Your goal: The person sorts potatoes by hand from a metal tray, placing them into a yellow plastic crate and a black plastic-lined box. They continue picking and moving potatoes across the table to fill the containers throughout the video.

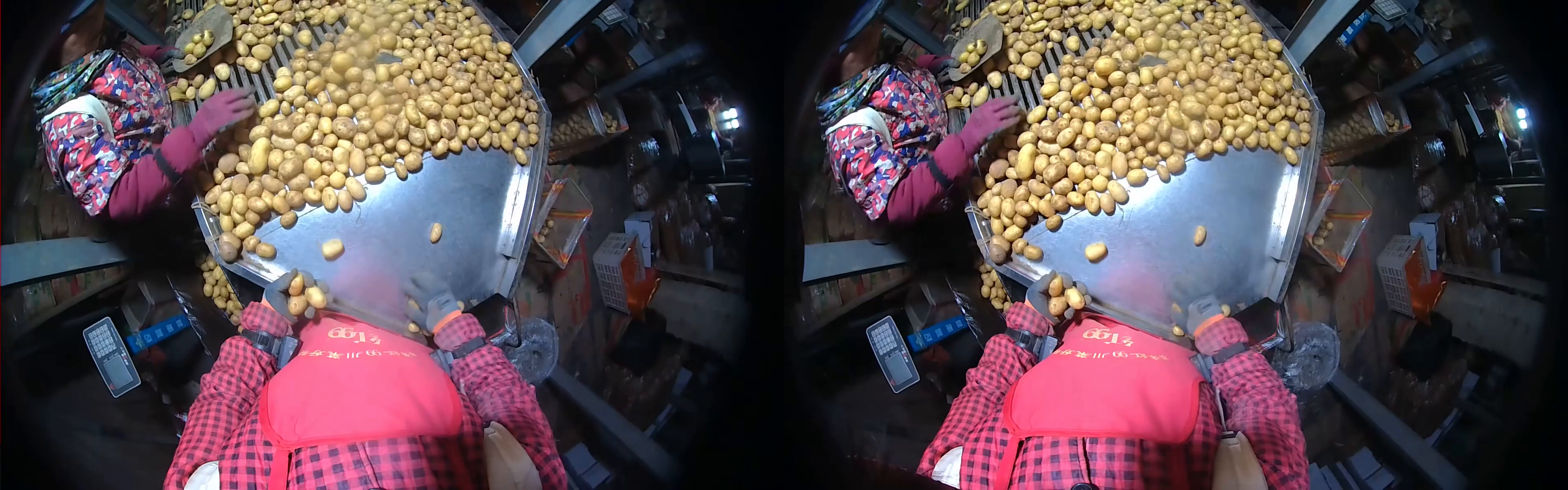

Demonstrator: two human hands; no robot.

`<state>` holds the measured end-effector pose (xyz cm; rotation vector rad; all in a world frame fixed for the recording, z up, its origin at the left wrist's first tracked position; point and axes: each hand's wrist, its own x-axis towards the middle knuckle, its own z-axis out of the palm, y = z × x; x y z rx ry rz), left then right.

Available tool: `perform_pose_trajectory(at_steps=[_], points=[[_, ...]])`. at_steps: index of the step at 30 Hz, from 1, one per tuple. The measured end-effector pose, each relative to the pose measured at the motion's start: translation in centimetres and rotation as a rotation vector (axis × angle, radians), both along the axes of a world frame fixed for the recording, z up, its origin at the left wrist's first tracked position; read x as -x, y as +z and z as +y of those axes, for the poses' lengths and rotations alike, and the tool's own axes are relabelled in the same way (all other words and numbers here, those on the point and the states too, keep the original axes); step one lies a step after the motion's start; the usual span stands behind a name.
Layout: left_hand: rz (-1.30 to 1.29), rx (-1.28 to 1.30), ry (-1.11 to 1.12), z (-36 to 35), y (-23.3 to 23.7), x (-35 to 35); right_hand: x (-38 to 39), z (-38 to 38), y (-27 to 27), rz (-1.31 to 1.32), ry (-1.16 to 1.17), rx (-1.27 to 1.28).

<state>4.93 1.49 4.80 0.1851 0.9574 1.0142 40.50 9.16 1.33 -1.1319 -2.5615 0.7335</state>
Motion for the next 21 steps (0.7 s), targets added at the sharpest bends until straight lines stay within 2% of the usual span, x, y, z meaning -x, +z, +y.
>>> perform_pose_trajectory(at_steps=[2, 3, 5, 6, 8, 10, 11, 12, 16, 18, 20, 21], points=[[-0.016, 0.235, 0.044, 0.2, 0.0, 0.9, -1.7, 0.1, -0.9, -0.101, 0.157, 0.207], [0.006, 0.264, 0.087, 0.3, -0.1, 1.3, -2.9, 0.6, -1.4, -0.153, 0.24, 0.31], [0.045, 0.334, 0.173, 0.0, -0.5, 1.9, -5.1, 4.2, -2.3, -0.683, 0.288, 0.083], [0.035, 0.298, 0.139, -0.3, -0.9, 2.1, -2.6, 7.6, 3.8, -0.884, -0.135, 0.237], [0.015, 0.221, 0.073, -0.9, -2.2, 2.6, -11.7, 7.4, -7.3, -0.83, -0.53, -0.278], [0.007, 0.151, 0.012, -1.2, -2.7, 2.7, -11.1, 10.3, -4.4, -0.807, -0.639, -0.455], [0.012, 0.126, 0.002, -1.0, -2.4, 2.5, -9.8, 10.2, -4.5, -0.998, -0.66, -0.471], [0.02, 0.1, -0.01, -0.7, -2.0, 2.2, -8.3, 10.1, -3.9, -1.038, -0.663, -0.442], [0.107, 0.188, -0.026, -0.8, -0.9, 1.9, -1.6, 11.0, 3.6, -0.818, -0.66, -0.076], [0.122, 0.156, -0.079, -0.4, -0.6, 2.2, -2.3, 12.2, 3.9, -0.791, -0.736, -0.006], [0.14, 0.158, -0.102, 0.1, 0.2, 1.9, -6.3, 13.2, 0.4, -0.826, -0.885, -0.009], [0.131, 0.133, -0.121, 0.0, -0.1, 2.1, -7.6, 15.0, -0.7, -0.75, -1.029, 0.134]])
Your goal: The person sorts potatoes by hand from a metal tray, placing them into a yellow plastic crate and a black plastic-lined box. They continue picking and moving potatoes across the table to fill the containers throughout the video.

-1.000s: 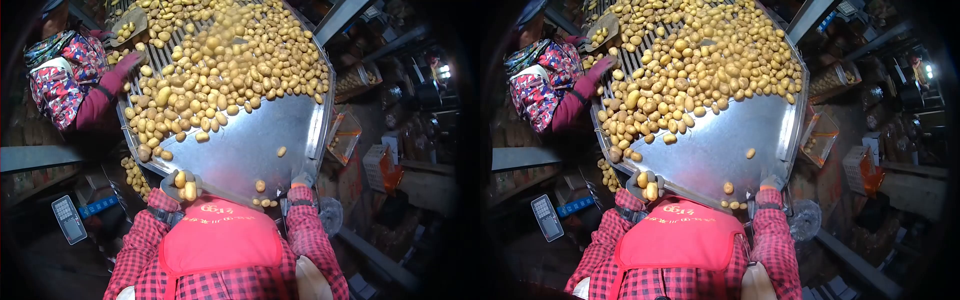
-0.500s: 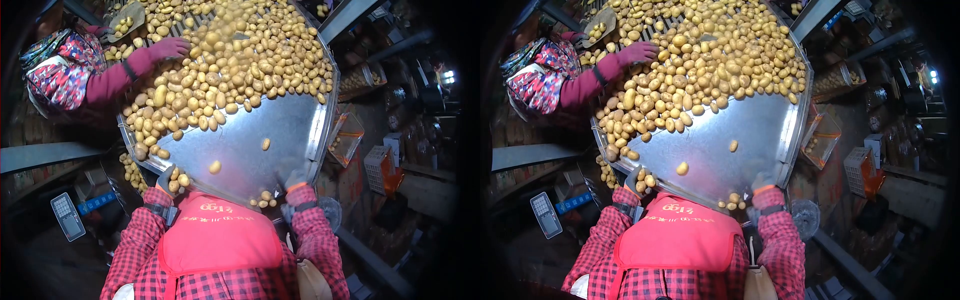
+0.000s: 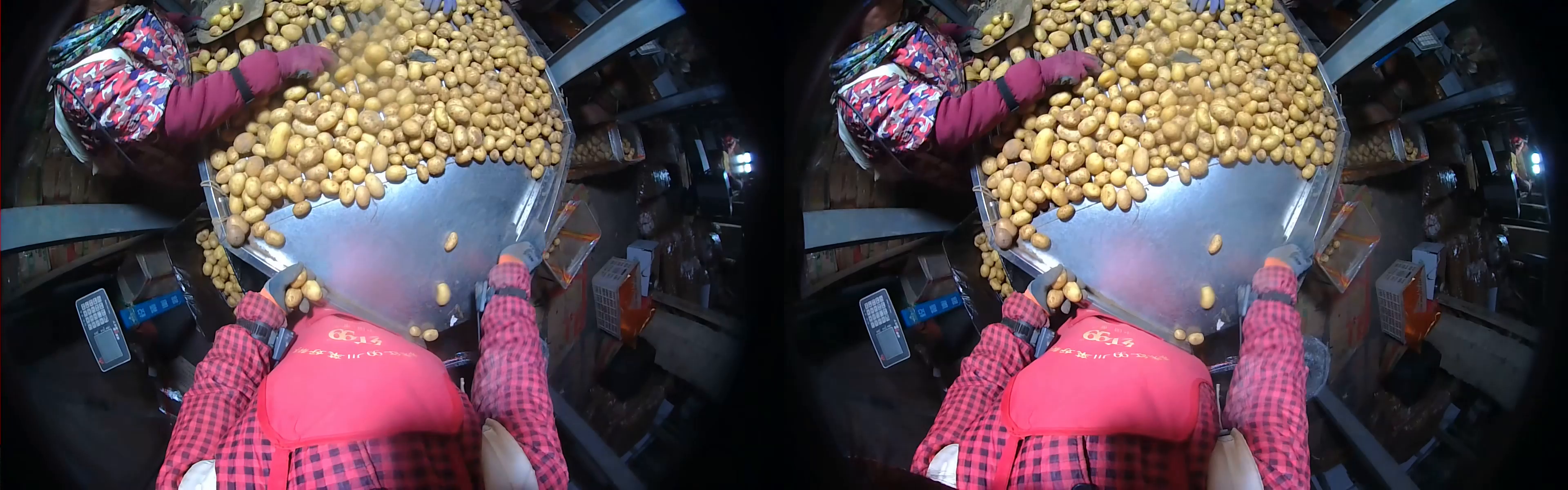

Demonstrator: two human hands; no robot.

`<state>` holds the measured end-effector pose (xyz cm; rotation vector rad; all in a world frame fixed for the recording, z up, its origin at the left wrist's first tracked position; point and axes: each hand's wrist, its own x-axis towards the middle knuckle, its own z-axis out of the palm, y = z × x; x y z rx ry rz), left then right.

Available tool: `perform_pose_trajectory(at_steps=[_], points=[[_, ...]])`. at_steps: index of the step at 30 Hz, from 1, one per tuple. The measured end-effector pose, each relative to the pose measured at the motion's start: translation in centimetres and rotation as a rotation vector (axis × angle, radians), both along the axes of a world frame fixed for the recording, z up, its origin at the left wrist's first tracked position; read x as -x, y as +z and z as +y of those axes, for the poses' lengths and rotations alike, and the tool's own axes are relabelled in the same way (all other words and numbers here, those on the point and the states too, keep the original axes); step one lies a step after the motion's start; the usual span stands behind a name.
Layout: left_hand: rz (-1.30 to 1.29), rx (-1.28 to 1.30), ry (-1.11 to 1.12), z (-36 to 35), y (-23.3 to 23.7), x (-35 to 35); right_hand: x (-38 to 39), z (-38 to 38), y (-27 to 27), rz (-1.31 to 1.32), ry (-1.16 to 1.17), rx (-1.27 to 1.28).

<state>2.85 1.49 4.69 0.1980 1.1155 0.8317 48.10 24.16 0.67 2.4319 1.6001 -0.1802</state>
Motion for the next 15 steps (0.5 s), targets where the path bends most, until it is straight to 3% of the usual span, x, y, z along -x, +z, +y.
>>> perform_pose_trajectory(at_steps=[2, 7, 9, 11, 14, 15], points=[[-0.002, 0.008, 0.031, -0.2, -0.5, -0.1, -0.7, 1.5, -0.3, 0.142, -0.195, 0.078], [0.294, -0.288, -0.061, -1.1, -0.9, -0.6, -1.4, 0.9, -1.5, 0.094, -0.171, 0.253], [0.026, -0.017, 0.059, -0.4, -0.2, -0.3, -4.2, 0.0, -5.3, 0.155, -0.24, 0.366], [0.142, -0.067, -0.068, -0.1, 0.5, 0.1, -7.9, -0.5, -10.3, 0.246, -0.202, 0.285], [0.119, -0.099, -0.128, -0.9, -0.7, 0.9, -3.9, -1.0, -4.1, 0.921, -0.611, 0.168], [0.076, -0.105, -0.125, -1.2, -2.5, 1.1, -1.7, -0.5, -2.6, 1.036, -0.745, 0.076]])
